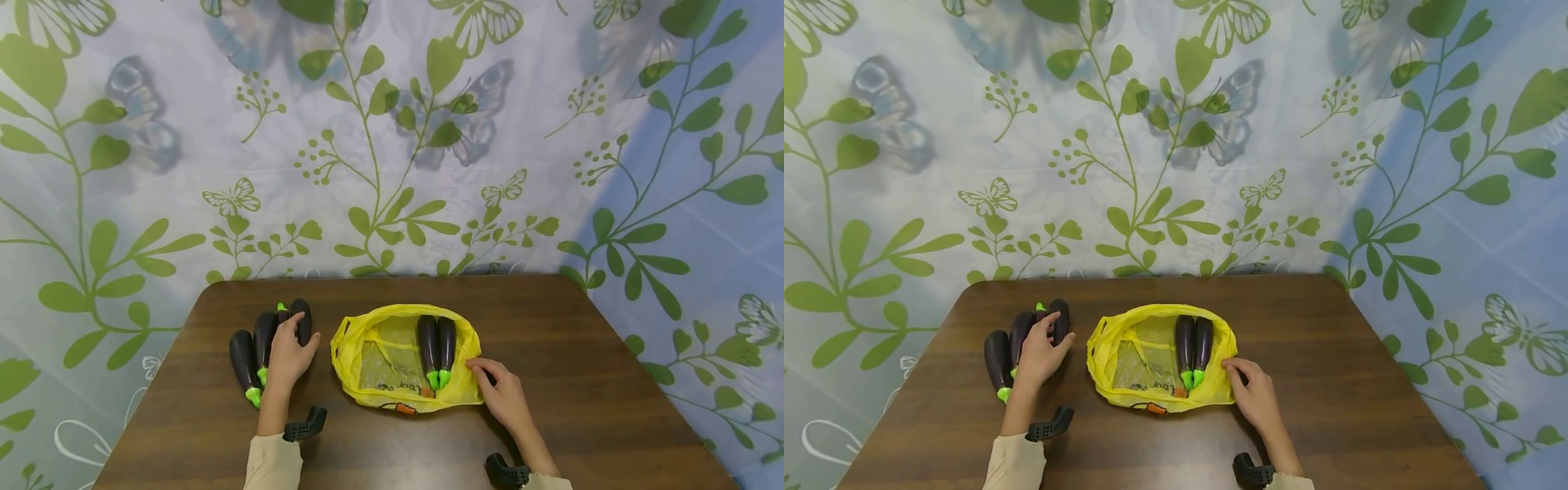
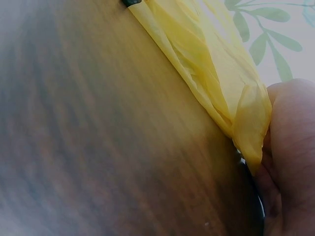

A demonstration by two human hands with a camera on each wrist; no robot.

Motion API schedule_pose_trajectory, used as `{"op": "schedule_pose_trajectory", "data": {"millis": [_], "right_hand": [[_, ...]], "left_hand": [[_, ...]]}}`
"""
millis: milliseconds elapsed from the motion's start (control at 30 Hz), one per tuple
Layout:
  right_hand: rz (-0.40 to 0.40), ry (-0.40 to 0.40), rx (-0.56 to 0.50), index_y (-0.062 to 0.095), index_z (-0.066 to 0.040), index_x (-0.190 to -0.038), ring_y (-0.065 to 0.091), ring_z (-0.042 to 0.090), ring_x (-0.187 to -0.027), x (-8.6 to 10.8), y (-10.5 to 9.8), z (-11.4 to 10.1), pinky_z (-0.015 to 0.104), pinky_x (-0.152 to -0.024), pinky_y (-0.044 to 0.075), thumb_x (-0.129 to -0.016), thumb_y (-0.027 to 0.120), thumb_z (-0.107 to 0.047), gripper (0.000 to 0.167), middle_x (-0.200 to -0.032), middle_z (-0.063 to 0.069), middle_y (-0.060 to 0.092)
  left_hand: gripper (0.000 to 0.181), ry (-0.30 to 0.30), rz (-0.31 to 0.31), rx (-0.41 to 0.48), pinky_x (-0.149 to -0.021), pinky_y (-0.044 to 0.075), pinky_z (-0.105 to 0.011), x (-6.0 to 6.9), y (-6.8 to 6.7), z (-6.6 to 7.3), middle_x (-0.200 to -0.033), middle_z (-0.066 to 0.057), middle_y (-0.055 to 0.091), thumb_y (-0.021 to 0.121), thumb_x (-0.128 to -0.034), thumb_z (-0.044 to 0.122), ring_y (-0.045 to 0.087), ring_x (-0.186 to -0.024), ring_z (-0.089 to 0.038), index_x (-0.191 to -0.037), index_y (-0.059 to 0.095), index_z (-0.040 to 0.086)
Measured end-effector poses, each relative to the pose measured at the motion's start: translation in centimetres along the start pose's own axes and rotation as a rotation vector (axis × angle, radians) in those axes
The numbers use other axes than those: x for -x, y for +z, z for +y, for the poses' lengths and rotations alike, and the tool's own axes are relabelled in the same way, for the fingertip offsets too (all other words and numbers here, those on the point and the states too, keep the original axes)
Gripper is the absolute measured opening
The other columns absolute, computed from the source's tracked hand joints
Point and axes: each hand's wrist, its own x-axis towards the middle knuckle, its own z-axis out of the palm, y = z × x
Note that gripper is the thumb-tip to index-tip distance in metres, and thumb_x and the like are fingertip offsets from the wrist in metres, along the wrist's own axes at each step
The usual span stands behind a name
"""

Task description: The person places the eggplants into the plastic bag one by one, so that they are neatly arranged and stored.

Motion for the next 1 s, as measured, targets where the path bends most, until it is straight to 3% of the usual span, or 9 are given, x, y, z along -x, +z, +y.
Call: {"op": "schedule_pose_trajectory", "data": {"millis": [300,533,700,1000], "right_hand": [[0.006,-0.012,-0.003,0.078,-0.014,-0.114,0.068,0.027,-0.115,0.0,-0.3,0.0,0.053,-0.098,0.054,-0.103,0.064,-0.018,0.018,-0.119,0.005,0.074],[0.008,-0.017,-0.002,0.078,-0.014,-0.114,0.068,0.027,-0.116,0.0,-0.2,0.0,0.052,-0.098,0.054,-0.103,0.064,-0.018,0.018,-0.119,0.005,0.075],[0.007,-0.025,-0.001,0.078,-0.013,-0.113,0.068,0.03,-0.115,0.0,-0.1,-0.1,0.054,-0.098,0.054,-0.103,0.064,-0.017,0.018,-0.118,0.006,0.075],[0.012,-0.026,-0.007,0.078,-0.015,-0.113,0.069,0.026,-0.114,0.0,0.0,0.1,0.051,-0.098,0.055,-0.102,0.067,-0.016,0.016,-0.117,0.003,0.075]], "left_hand": [[0.063,-0.002,-0.019,-0.04,-0.105,0.044,-0.065,0.0,0.1,0.4,-0.152,-0.034,0.041,0.066,-0.0989,0.02,0.046,-0.136,-0.05,-0.154,0.042,-0.001],[0.061,-0.005,-0.017,-0.073,-0.114,0.033,-0.068,0.0,0.5,0.6,-0.154,-0.033,0.041,0.067,-0.0977,0.018,0.034,-0.142,-0.055,-0.152,0.045,-0.002],[0.06,-0.013,0.011,-0.07,-0.113,0.033,-0.068,0.1,0.9,0.3,-0.155,-0.033,0.039,0.068,-0.0962,0.014,0.034,-0.142,-0.055,-0.15,0.047,-0.002],[0.056,-0.002,-0.007,-0.136,-0.112,0.035,-0.069,0.2,1.9,0.5,-0.157,-0.033,0.035,0.067,-0.0966,0.006,0.035,-0.142,-0.055,-0.149,0.048,-0.002]]}}
